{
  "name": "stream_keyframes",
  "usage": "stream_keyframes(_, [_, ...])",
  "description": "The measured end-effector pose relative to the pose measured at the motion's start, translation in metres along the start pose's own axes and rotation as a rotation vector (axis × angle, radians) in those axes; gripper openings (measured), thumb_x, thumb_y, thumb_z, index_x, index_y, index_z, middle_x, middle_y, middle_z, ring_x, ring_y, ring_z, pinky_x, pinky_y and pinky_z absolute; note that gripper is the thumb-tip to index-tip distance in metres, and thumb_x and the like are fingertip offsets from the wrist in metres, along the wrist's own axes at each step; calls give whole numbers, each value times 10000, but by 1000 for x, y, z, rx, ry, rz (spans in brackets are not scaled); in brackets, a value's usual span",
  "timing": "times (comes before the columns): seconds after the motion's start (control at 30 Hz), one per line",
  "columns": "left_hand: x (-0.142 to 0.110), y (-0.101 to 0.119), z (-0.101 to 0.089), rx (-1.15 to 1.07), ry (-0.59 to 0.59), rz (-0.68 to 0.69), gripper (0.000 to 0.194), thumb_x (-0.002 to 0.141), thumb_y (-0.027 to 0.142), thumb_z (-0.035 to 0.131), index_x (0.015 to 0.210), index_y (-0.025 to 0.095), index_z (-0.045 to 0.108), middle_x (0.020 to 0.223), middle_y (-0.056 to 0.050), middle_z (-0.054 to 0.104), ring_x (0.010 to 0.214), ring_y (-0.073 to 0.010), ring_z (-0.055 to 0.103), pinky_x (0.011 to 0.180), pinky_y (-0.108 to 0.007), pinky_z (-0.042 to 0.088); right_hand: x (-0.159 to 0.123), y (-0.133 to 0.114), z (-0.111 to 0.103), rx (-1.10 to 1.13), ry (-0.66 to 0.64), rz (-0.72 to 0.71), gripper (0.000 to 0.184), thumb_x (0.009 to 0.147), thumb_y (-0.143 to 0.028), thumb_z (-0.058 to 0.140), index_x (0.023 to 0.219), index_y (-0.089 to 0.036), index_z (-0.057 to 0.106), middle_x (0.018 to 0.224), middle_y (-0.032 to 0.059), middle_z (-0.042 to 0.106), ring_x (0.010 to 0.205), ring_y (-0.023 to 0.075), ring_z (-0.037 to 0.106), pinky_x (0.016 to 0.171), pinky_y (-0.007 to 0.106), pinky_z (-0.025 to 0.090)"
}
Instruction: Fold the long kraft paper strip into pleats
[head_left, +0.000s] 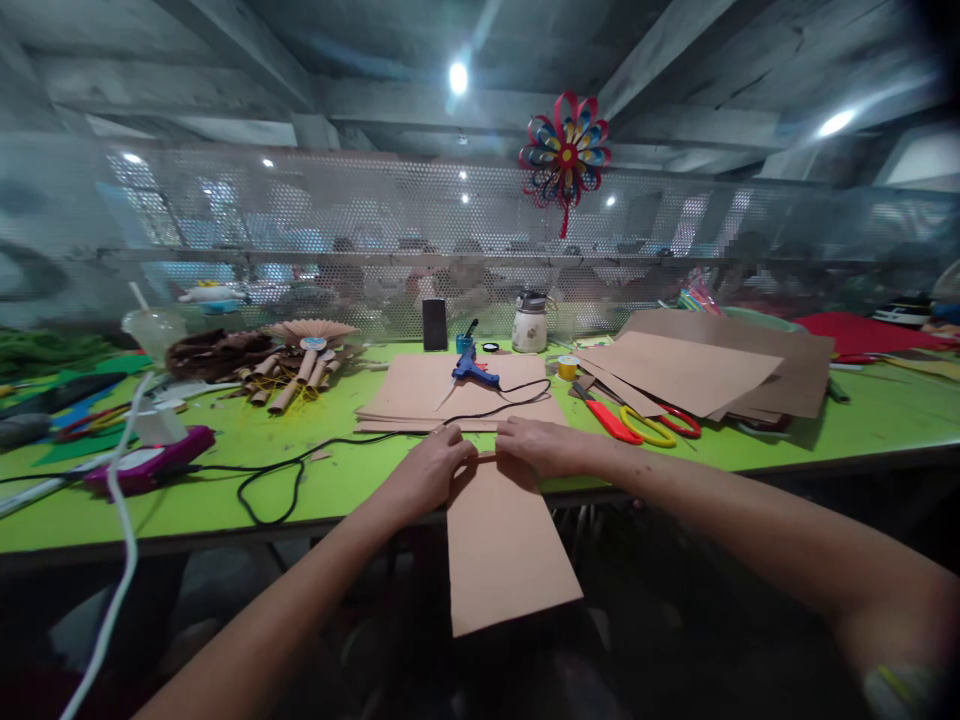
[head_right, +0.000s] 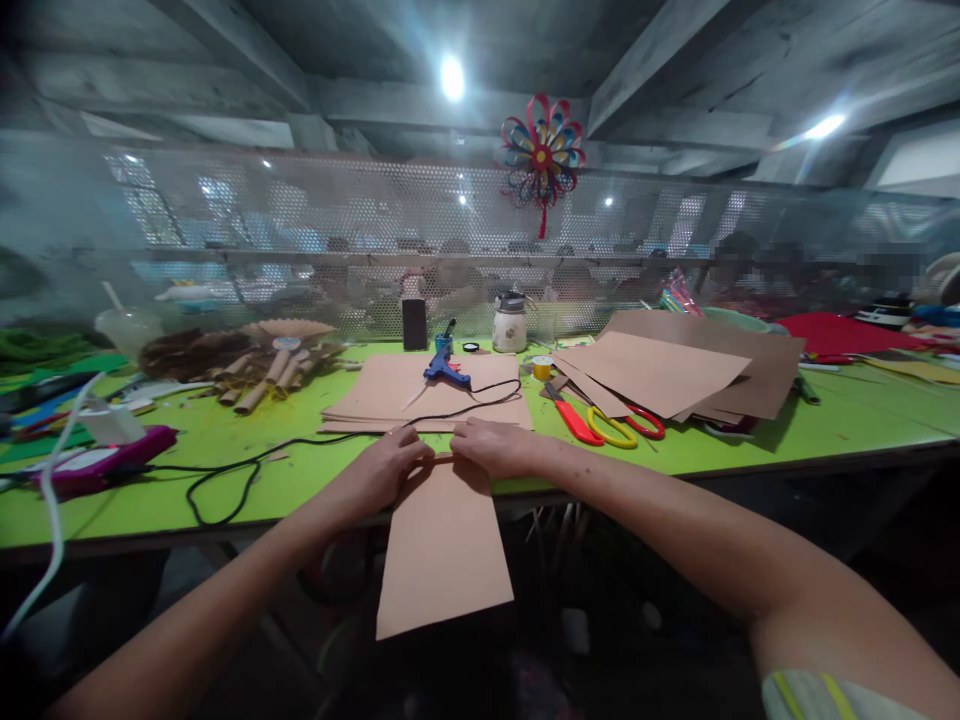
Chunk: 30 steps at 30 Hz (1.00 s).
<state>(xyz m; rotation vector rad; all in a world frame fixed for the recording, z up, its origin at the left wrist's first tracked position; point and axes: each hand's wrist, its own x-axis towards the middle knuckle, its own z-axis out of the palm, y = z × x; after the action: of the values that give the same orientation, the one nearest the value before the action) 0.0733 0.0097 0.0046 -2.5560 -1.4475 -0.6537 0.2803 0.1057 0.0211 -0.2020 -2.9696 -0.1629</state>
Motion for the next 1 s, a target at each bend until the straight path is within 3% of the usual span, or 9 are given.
stream_keyframes(0.4, [0, 4, -3, 187, -29, 15, 195, 871, 179, 460, 833, 180, 651, 798, -62, 497, 682, -161, 457, 579, -265, 327, 11, -3, -12, -96, -104, -110, 102, 878, -107, 482, 869, -100, 584, 835, 87, 577, 761, 172, 492, 668, 281, 378])
stream_keyframes(0.7, [0, 11, -7, 257, -55, 41, 209, 856, 153, 454, 900, 173, 658, 799, -88, 536, 769, -208, 508, 639, -298, 376, -6, -5, 2, -102, 4, -26, 106, 826, -54, 514, 888, -104, 584, 868, 99, 556, 841, 196, 471, 689, 288, 398])
stream_keyframes(0.87, [-2, 11, -6, 6, -10, -72, 239, 881, 255, 447, 943, 202, 671, 826, -83, 604, 756, -188, 544, 659, -277, 397, -14, -7, 12, -84, 76, 33, 166, 811, -37, 509, 951, -102, 570, 926, 112, 535, 913, 215, 441, 732, 313, 416])
stream_keyframes(1.0, [13, -3, -10, -355, -22, -335, 365, 896, 394, 380, 871, 160, 659, 767, -54, 652, 691, -175, 553, 656, -270, 406, -16, -9, 17, -82, 152, 34, 123, 841, -47, 477, 903, -114, 560, 899, 103, 531, 909, 215, 431, 756, 327, 421])
